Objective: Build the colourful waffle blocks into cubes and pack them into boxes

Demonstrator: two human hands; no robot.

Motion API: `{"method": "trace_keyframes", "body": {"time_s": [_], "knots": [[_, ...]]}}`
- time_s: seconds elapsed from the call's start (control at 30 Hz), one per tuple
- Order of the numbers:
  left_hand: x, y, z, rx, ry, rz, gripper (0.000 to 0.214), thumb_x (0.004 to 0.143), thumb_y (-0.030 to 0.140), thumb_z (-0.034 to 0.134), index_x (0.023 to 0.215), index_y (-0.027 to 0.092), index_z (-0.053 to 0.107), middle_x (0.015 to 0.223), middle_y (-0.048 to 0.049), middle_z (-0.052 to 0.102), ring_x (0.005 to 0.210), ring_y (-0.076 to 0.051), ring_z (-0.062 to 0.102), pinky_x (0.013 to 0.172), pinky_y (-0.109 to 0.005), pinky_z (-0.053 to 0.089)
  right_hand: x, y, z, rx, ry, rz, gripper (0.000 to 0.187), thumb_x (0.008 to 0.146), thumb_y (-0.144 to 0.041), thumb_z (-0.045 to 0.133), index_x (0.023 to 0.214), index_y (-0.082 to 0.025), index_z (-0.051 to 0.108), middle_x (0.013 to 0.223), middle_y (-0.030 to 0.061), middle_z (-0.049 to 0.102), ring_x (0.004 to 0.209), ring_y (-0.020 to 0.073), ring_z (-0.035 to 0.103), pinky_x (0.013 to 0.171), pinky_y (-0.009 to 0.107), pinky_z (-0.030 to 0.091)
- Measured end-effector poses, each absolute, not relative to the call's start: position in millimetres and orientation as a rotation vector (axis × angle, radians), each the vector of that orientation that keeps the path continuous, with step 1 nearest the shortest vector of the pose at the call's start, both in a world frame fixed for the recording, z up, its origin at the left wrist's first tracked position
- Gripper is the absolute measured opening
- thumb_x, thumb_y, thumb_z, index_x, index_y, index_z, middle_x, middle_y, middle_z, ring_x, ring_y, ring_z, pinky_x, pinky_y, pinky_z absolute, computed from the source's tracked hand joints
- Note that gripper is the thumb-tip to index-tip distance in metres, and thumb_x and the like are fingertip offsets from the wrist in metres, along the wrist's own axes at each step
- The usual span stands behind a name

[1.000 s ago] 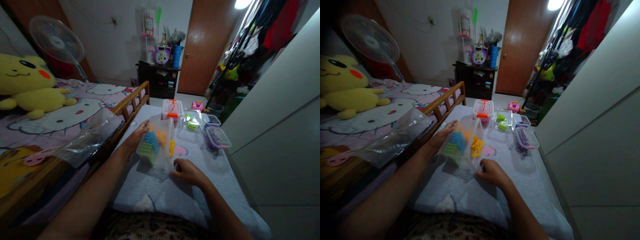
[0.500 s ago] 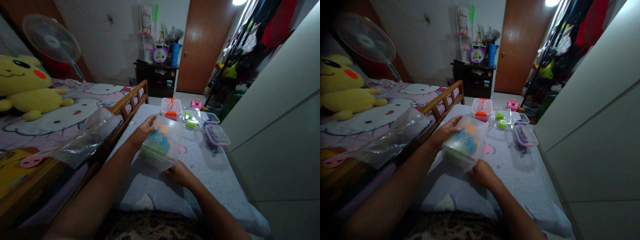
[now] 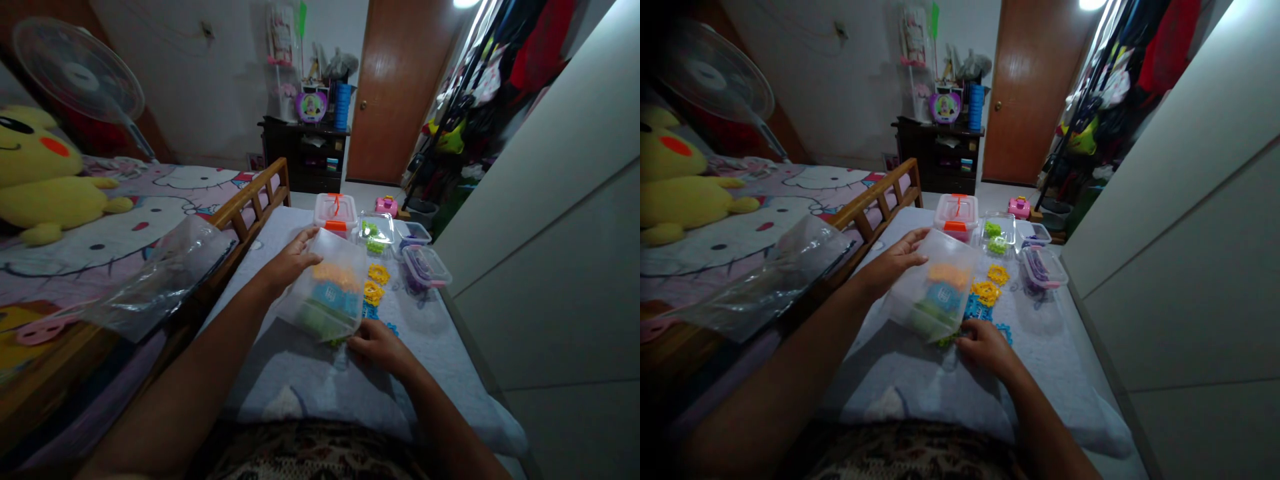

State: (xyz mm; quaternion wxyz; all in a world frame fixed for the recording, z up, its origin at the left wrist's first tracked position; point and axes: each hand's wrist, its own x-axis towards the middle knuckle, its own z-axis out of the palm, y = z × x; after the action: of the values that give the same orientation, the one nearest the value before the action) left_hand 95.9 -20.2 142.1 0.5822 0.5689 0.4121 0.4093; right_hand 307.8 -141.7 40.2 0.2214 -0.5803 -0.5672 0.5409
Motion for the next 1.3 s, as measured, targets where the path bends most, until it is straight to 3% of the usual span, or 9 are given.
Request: {"method": "trace_keyframes", "body": {"time_s": [0.2,0.3,0.4,0.53,0.7,0.97,1.07,1.17,1.3], "knots": [[42,-4,127,1.311,1.221,0.935,0.059,0.064,0.034,0.079,0.119,0.023,0.062,0.124,-0.0092,0.061,0.11,-0.03,0.06,0.097,-0.046,0.047,326,-142,43,-1.699,-1.707,1.076,0.013,0.082,-0.028,0.058,0.085,-0.017,0.065,0.06,-0.0037,0.053,0.055,0.0116,0.051,0.053,0.023,0.037],[19,-3,118,1.372,1.265,0.996,0.058,0.062,0.038,0.082,0.114,0.02,0.065,0.117,-0.0093,0.063,0.113,-0.03,0.058,0.101,-0.046,0.045,331,-138,48,-1.681,-1.687,0.9,0.018,0.084,-0.032,0.057,0.093,-0.018,0.065,0.059,-0.0048,0.05,0.055,0.0121,0.048,0.055,0.025,0.036],[6,-14,109,1.333,1.195,1.088,0.064,0.065,0.042,0.082,0.121,0.021,0.061,0.122,-0.0101,0.063,0.118,-0.029,0.057,0.105,-0.047,0.043,325,-131,55,-1.617,-1.647,0.809,0.021,0.084,-0.034,0.057,0.092,-0.017,0.065,0.063,-0.0023,0.055,0.06,0.0138,0.052,0.061,0.027,0.04],[4,-40,97,1.235,1.06,1.239,0.065,0.07,0.042,0.079,0.128,0.022,0.055,0.13,-0.011,0.061,0.127,-0.028,0.053,0.111,-0.046,0.038,303,-118,73,-1.386,-1.488,0.96,0.03,0.087,-0.045,0.054,0.097,-0.018,0.065,0.081,0.0022,0.064,0.071,0.0149,0.058,0.064,0.027,0.045],[28,-64,97,1.273,0.866,1.379,0.058,0.075,0.034,0.076,0.128,0.024,0.052,0.138,-0.0103,0.056,0.137,-0.026,0.045,0.118,-0.044,0.03,280,-102,97,-1.217,-1.137,1.307,0.046,0.081,-0.058,0.062,0.105,-0.019,0.058,0.072,-0.002,0.064,0.049,0.0088,0.05,0.042,0.02,0.035],[72,-79,111,1.81,0.837,1.249,0.055,0.086,0.037,0.066,0.136,0.024,0.047,0.142,-0.0112,0.051,0.134,-0.027,0.048,0.114,-0.044,0.036,303,-105,88,-1.011,-0.762,1.548,0.043,0.065,-0.04,0.082,0.092,-0.018,0.058,0.064,-0.0034,0.067,0.034,0.0021,0.037,0.031,0.014,0.024],[75,-91,99,2.075,1.069,1.386,0.056,0.091,0.041,0.059,0.14,0.023,0.042,0.141,-0.0128,0.049,0.133,-0.029,0.047,0.112,-0.048,0.037,308,-106,76,-0.884,-0.67,1.588,0.04,0.065,-0.033,0.084,0.091,-0.019,0.056,0.065,-0.0048,0.067,0.036,0.0016,0.039,0.032,0.012,0.029],[74,-102,74,2.399,1.137,1.499,0.068,0.09,0.048,0.057,0.148,0.023,0.03,0.145,-0.0167,0.042,0.137,-0.033,0.039,0.114,-0.054,0.032,305,-105,62,-0.804,-0.596,1.594,0.04,0.066,-0.03,0.084,0.092,-0.02,0.055,0.065,-0.0068,0.065,0.037,0.0009,0.04,0.034,0.01,0.035],[71,-107,39,2.739,1.172,1.358,0.1,0.078,0.052,0.071,0.154,0.019,0.014,0.157,-0.0239,0.022,0.147,-0.043,0.018,0.115,-0.064,0.021,293,-102,46,-0.729,-0.526,1.638,0.04,0.068,-0.028,0.084,0.093,-0.021,0.054,0.065,-0.0083,0.063,0.038,0.0003,0.038,0.036,0.009,0.035]]}}
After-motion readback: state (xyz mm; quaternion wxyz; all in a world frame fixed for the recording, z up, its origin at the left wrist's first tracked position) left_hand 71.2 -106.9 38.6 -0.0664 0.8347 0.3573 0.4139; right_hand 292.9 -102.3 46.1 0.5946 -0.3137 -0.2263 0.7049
